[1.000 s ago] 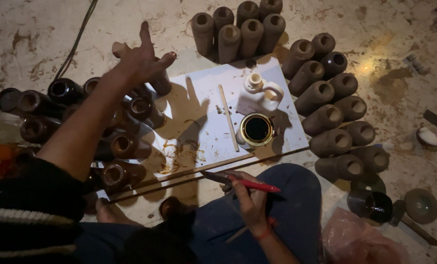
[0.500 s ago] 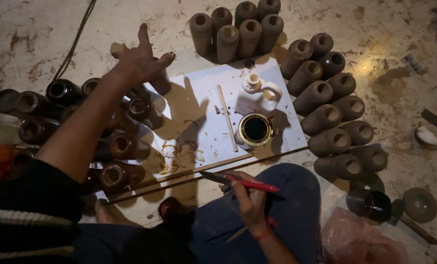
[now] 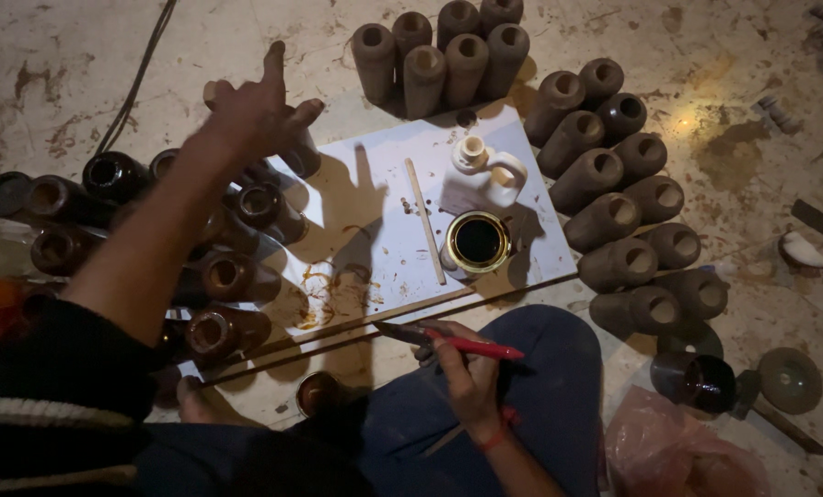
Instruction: The person paints the exterior of small cylindrical ceramic pieces using a brush and dark liquid from a can. They rotate each piece to apply the coating evenly, then place it among other finished pieces on the floor.
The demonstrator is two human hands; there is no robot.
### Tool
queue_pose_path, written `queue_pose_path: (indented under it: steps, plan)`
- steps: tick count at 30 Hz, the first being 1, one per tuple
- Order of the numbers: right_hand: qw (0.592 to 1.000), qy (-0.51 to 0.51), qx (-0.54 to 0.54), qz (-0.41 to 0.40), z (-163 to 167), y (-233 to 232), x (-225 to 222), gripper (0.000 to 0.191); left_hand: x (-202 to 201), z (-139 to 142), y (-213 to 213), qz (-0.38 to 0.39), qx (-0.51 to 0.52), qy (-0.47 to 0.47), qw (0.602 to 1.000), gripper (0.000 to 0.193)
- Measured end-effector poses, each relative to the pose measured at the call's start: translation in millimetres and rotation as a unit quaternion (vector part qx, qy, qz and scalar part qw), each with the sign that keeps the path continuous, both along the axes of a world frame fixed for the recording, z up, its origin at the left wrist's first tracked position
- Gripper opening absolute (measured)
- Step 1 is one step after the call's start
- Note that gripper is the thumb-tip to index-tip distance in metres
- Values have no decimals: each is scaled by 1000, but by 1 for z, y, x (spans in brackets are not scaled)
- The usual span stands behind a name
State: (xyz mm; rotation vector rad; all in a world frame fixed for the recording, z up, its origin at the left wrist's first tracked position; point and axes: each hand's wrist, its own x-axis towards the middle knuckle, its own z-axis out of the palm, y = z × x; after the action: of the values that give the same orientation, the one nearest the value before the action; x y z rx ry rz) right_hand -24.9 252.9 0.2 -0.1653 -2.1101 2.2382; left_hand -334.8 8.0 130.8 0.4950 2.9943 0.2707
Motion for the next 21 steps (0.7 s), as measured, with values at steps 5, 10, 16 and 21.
queue_pose_path:
  steps: [5, 10, 16, 21]
  plan:
    - [998, -25, -63, 9, -5, 0, 2, 33, 6, 11, -1, -2, -9, 44, 999, 82]
    - [1000, -17, 19, -17, -6, 1, 5, 31, 3, 18, 6, 6, 26, 75, 997, 69]
    - [996, -73, -38, -16, -15, 1, 1, 28, -22, 7, 45, -94, 91, 137, 982, 83]
    - [996, -77, -33, -30, -34, 4, -6, 28, -62, -23, 94, -4, 158, 97, 983, 105]
